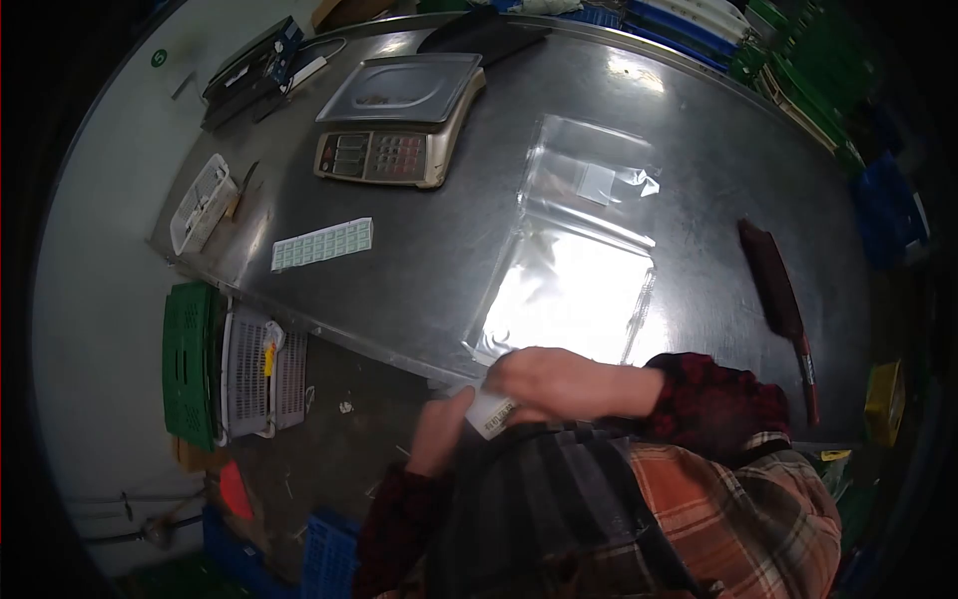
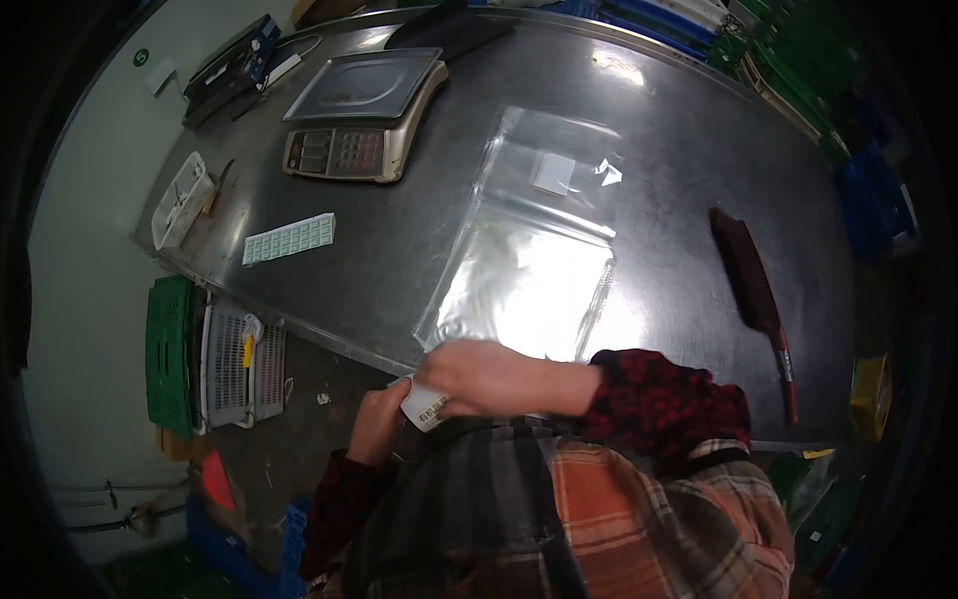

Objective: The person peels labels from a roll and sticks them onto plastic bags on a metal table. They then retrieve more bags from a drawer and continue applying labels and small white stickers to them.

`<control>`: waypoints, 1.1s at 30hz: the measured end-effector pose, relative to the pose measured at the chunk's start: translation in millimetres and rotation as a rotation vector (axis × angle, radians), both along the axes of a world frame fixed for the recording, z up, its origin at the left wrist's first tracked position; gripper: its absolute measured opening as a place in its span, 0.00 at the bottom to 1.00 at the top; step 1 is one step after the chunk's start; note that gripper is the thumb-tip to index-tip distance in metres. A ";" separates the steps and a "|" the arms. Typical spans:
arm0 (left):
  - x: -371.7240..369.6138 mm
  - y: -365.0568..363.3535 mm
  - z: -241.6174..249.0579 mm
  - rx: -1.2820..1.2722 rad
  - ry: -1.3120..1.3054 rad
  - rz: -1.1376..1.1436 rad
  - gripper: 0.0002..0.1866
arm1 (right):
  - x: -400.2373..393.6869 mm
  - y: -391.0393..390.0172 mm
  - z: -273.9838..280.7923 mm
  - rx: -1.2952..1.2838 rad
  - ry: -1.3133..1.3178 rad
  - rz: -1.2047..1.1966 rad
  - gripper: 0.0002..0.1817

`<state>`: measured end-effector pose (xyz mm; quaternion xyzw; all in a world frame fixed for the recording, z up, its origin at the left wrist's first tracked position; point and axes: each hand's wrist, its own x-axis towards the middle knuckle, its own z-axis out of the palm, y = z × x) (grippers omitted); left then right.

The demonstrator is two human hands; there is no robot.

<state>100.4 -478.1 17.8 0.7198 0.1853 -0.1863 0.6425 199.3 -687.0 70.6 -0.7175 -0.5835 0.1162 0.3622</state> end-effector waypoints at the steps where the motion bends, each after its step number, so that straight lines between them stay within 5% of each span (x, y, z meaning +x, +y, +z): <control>1: -1.9 2.1 -4.0 0.092 -0.079 -0.064 0.14 | -7.6 9.5 -11.7 0.006 -0.082 0.097 0.16; 4: 0.6 2.8 3.2 0.434 -0.386 -0.268 0.08 | -19.1 18.9 -19.8 0.103 -0.231 0.127 0.09; 6: -4.0 7.5 -18.2 0.293 -0.318 -0.008 0.08 | -22.3 13.8 -12.0 0.140 -0.281 0.147 0.07; 9: -17.9 49.3 -86.5 -0.090 -0.053 0.462 0.09 | -9.5 -4.5 1.3 0.291 -0.121 -0.037 0.06; 11: -25.3 77.3 -107.6 -0.632 0.172 0.883 0.10 | 20.0 -28.8 0.0 0.261 0.239 -0.374 0.04; 13: -25.5 61.9 -75.0 -0.608 0.057 0.790 0.10 | 59.3 -48.7 -9.7 0.097 0.645 -0.688 0.04; 15: -27.2 53.6 -67.5 -0.499 -0.012 0.635 0.12 | 93.8 -67.0 -71.1 0.125 0.658 -0.695 0.08; 16: -32.9 53.6 -74.1 -0.402 -0.022 0.527 0.13 | 100.3 -70.3 -89.8 -0.032 0.529 -0.756 0.10; 19: -41.5 37.4 -35.6 0.449 -0.468 -0.285 0.18 | 104.2 -69.2 -122.2 -0.489 0.071 -0.872 0.19; 21: -43.4 23.0 -22.6 -0.153 0.224 -0.115 0.20 | 100.9 -63.4 -100.7 -0.493 0.036 -1.007 0.21; 22: -44.0 19.9 -13.4 -0.121 0.367 -0.153 0.21 | 100.0 -66.3 -96.6 -0.458 0.016 -0.988 0.21; 24: -53.0 25.3 -30.6 -0.176 0.027 -0.405 0.21 | 98.7 -80.5 -94.6 -0.377 -0.020 -0.946 0.20; 26: -64.0 34.8 -24.0 -0.463 0.115 -0.351 0.26 | 77.3 -94.7 -88.6 -0.501 0.047 -0.617 0.23; 28: -66.8 32.6 -20.4 -0.390 0.272 -0.363 0.27 | 41.3 -98.2 -99.7 -0.692 0.049 -0.423 0.24; 29: -71.1 34.5 -19.9 -0.360 0.358 -0.368 0.28 | 24.6 -100.3 -112.2 -0.554 0.013 -0.334 0.24; 33: -79.9 40.0 -58.3 -0.376 0.224 -0.349 0.27 | 12.7 -99.1 -112.5 -0.560 0.063 -0.383 0.18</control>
